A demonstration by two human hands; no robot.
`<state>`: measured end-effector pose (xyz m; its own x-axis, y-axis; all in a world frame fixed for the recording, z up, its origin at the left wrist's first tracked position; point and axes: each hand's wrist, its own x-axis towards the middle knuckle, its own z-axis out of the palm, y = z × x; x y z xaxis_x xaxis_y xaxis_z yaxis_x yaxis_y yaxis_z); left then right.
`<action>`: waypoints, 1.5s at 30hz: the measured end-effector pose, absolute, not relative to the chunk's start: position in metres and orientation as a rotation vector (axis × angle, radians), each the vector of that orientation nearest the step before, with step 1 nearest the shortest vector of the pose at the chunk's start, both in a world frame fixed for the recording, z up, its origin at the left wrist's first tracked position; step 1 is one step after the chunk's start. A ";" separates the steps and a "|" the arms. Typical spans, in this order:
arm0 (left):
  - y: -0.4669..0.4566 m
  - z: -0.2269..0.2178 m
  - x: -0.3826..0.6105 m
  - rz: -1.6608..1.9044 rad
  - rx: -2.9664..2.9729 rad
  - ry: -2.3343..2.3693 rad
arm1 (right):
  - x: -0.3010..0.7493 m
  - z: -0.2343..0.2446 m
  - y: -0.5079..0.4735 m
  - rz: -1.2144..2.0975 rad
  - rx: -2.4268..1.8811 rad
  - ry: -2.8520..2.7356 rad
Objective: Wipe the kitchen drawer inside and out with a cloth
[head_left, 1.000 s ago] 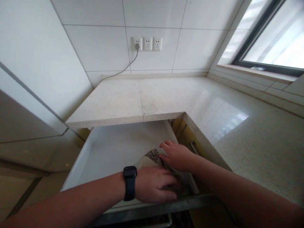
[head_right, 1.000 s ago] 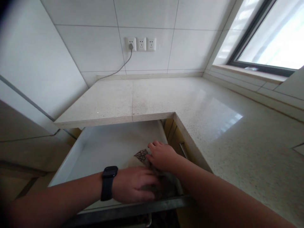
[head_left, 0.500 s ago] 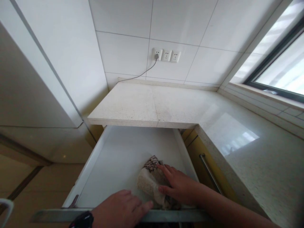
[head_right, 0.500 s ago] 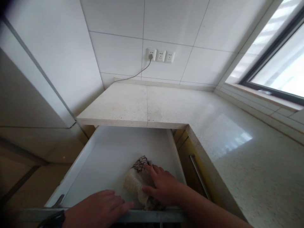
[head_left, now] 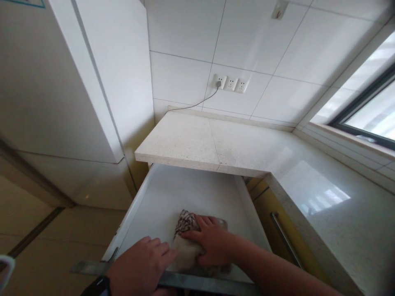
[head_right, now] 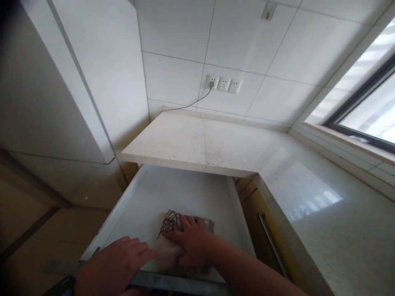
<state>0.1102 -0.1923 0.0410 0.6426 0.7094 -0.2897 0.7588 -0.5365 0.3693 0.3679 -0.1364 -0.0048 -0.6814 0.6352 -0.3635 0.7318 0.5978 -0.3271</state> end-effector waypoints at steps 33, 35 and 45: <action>-0.180 -0.033 0.091 -0.138 2.889 0.910 | 0.292 -0.035 -0.051 -0.367 1.131 2.927; -0.180 -0.028 0.098 -0.188 2.852 0.907 | 0.313 -0.033 -0.039 -0.349 1.420 2.808; -0.185 -0.002 0.194 -0.308 2.879 0.578 | 0.319 -0.032 -0.046 -0.378 1.635 2.687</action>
<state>0.1942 -0.1852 -0.0019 0.9026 0.3585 -0.2381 0.3976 -0.9064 0.1427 0.3185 -0.0458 -0.0322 -0.4670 0.8785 -0.1004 0.8722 0.4390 -0.2160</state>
